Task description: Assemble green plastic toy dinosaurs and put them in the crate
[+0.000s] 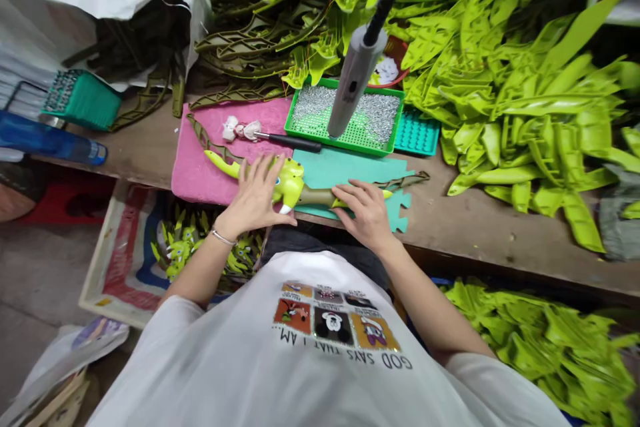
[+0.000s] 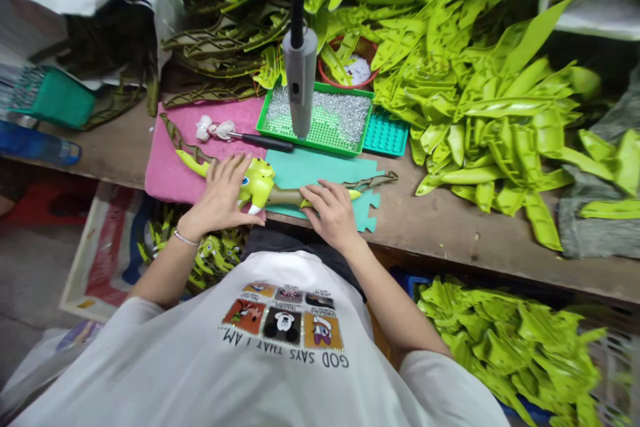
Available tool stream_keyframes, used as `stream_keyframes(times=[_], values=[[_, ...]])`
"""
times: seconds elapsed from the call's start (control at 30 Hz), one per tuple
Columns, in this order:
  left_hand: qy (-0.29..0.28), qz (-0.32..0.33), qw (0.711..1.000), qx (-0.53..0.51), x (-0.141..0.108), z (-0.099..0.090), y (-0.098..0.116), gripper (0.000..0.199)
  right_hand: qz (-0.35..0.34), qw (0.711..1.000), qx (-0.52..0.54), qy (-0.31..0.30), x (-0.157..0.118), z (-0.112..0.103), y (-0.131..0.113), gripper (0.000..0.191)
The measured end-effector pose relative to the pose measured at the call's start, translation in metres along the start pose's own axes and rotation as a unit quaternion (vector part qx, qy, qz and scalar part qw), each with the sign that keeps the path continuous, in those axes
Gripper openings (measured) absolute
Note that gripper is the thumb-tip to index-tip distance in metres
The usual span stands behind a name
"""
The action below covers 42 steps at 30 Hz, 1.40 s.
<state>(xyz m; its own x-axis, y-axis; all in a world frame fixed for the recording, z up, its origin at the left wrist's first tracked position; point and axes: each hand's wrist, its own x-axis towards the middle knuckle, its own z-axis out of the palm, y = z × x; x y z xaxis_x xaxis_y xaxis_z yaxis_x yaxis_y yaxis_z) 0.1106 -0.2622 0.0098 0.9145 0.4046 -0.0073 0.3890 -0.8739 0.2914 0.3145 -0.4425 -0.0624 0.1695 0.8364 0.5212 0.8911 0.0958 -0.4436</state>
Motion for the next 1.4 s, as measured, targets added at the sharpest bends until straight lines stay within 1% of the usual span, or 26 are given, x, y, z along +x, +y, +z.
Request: stream_keyframes(times=[0.03,0.1,0.23,0.33,0.4,0.5,0.57,0.63,0.7,0.77,0.8,0.87,0.9,0.97,1.03,1.1,1.13,1.2,1.23,1.3,1.33,1.37,1.4], values=[[-0.009,-0.010,1.000,-0.004,0.001,0.000,-0.005,0.136,0.003,1.000,-0.003,-0.008,0.001,-0.004,0.003,0.036],[-0.013,-0.009,1.000,-0.008,0.006,0.003,-0.006,0.138,0.004,1.000,-0.022,-0.014,0.003,-0.014,0.009,0.031],[0.003,0.009,1.000,-0.006,0.018,0.016,0.014,0.123,0.007,0.998,-0.056,-0.025,-0.002,-0.037,0.023,0.030],[0.007,0.012,1.000,-0.014,0.023,0.024,0.024,0.112,0.006,0.999,-0.027,-0.047,-0.003,-0.049,0.031,0.031],[-0.002,0.017,1.000,-0.026,0.024,0.024,0.024,0.111,0.006,0.999,0.009,-0.048,0.006,-0.054,0.039,0.031],[-0.014,0.029,0.998,-0.053,0.027,0.021,0.018,0.111,0.036,0.999,0.021,-0.027,0.037,-0.058,0.062,0.031],[0.017,0.032,0.996,-0.083,0.031,0.018,0.016,0.102,0.063,0.998,-0.007,-0.023,0.064,-0.053,0.086,0.034],[0.086,0.022,0.987,-0.136,0.035,0.016,0.017,0.079,0.077,0.996,-0.036,-0.040,0.088,-0.040,0.113,0.033],[0.162,-0.003,0.964,-0.213,0.039,0.015,0.021,0.052,0.082,0.991,-0.076,-0.077,0.106,-0.023,0.135,0.029],[0.216,-0.049,0.926,-0.307,0.042,0.015,0.025,0.037,0.084,0.984,-0.111,-0.107,0.116,-0.007,0.149,0.023],[0.232,-0.075,0.901,-0.359,0.043,0.016,0.028,0.033,0.085,0.983,-0.120,-0.113,0.118,0.000,0.154,0.020],[0.236,-0.124,0.843,-0.467,0.045,0.017,0.033,0.030,0.092,0.983,-0.116,-0.108,0.120,0.009,0.159,0.015],[0.228,-0.143,0.812,-0.518,0.046,0.018,0.035,0.030,0.097,0.984,-0.106,-0.103,0.120,0.011,0.161,0.013],[0.193,-0.171,0.756,-0.602,0.049,0.022,0.042,0.032,0.108,0.986,-0.083,-0.092,0.121,0.011,0.164,0.011],[0.147,-0.190,0.701,-0.671,0.054,0.027,0.052,0.033,0.119,0.988,-0.060,-0.074,0.124,0.005,0.164,0.012],[0.101,-0.205,0.639,-0.735,0.061,0.032,0.064,0.029,0.143,0.988,-0.035,-0.048,0.127,-0.004,0.156,0.012],[0.082,-0.213,0.605,-0.763,0.065,0.034,0.070,0.025,0.162,0.986,-0.019,-0.034,0.128,-0.009,0.149,0.011],[0.059,-0.234,0.536,-0.809,0.072,0.036,0.081,0.018,0.196,0.980,0.028,-0.013,0.126,-0.022,0.124,0.007],[0.053,-0.246,0.502,-0.827,0.076,0.037,0.086,0.015,0.206,0.977,0.061,-0.009,0.122,-0.028,0.108,0.005],[0.054,-0.268,0.440,-0.855,0.080,0.037,0.094,0.012,0.193,0.970,0.145,-0.018,0.112,-0.038,0.071,0.006],[0.057,-0.275,0.416,-0.865,0.080,0.036,0.097,0.014,0.176,0.968,0.177,-0.031,0.105,-0.041,0.053,0.005],[0.060,-0.279,0.398,-0.872,0.080,0.036,0.098,0.017,0.161,0.967,0.192,-0.045,0.099,-0.043,0.036,0.005],[0.062,-0.280,0.387,-0.876,0.078,0.035,0.099,0.020,0.148,0.968,0.194,-0.053,0.093,-0.044,0.022,0.006]])
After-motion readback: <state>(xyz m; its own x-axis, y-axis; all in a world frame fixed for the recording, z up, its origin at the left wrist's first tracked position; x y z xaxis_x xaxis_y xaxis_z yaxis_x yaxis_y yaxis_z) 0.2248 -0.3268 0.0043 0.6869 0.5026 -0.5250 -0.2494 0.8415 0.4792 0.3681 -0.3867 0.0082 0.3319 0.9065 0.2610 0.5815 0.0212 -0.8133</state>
